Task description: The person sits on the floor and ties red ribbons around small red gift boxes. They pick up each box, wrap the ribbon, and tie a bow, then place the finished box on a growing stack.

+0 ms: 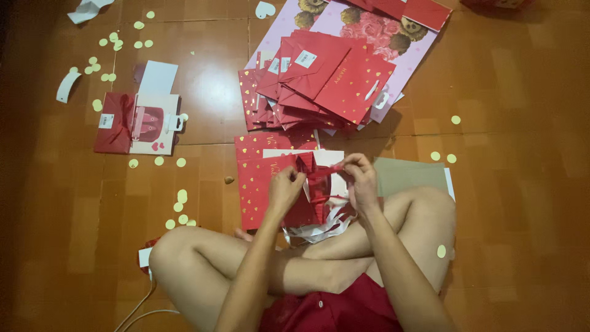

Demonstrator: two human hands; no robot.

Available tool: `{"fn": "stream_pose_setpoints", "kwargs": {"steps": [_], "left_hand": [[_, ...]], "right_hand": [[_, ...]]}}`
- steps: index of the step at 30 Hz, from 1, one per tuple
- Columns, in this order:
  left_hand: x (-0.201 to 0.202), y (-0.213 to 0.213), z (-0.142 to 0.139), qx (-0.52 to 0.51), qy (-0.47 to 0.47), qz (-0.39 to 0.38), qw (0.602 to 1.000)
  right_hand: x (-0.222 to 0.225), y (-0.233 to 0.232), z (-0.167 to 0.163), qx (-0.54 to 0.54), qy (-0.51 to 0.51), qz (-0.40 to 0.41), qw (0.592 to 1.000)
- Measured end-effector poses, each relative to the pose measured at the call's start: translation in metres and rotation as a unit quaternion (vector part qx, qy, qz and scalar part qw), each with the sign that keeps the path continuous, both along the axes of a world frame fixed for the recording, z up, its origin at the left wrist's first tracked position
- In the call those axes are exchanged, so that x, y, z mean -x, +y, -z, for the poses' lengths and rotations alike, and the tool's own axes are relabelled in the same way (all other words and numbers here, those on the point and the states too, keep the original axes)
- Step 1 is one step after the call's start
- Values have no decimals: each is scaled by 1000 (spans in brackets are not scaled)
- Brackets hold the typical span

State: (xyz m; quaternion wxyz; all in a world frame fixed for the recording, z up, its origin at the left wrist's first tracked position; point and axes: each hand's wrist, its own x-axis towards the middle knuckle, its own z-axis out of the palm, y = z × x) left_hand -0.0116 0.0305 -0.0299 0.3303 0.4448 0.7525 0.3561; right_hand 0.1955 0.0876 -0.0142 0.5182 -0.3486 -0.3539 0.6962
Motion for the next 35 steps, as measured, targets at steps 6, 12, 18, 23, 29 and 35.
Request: {"fn": "stream_pose_setpoints", "kwargs": {"steps": [6,12,18,23,29,35], "left_hand": [[16,4,-36,-47,51,3,998],[12,-6,-77,-91,81,22,992],[0,-16,-113,-117,82,100,985],[8,-16,-136,-145,77,93,982],[23,-17,-154,-150,92,112,978],[24,-15,-188,-143,133,122,973]], "right_hand": [[15,-16,-18,-212,-358,-271,868],[34,-31,-33,-364,-548,-278,700],[47,-16,-20,-320,-617,-334,637],[43,-14,-43,-278,-576,-376,670],[16,-32,-121,-347,-500,-239,757],[21,-30,-170,-506,-622,-143,580]]}}
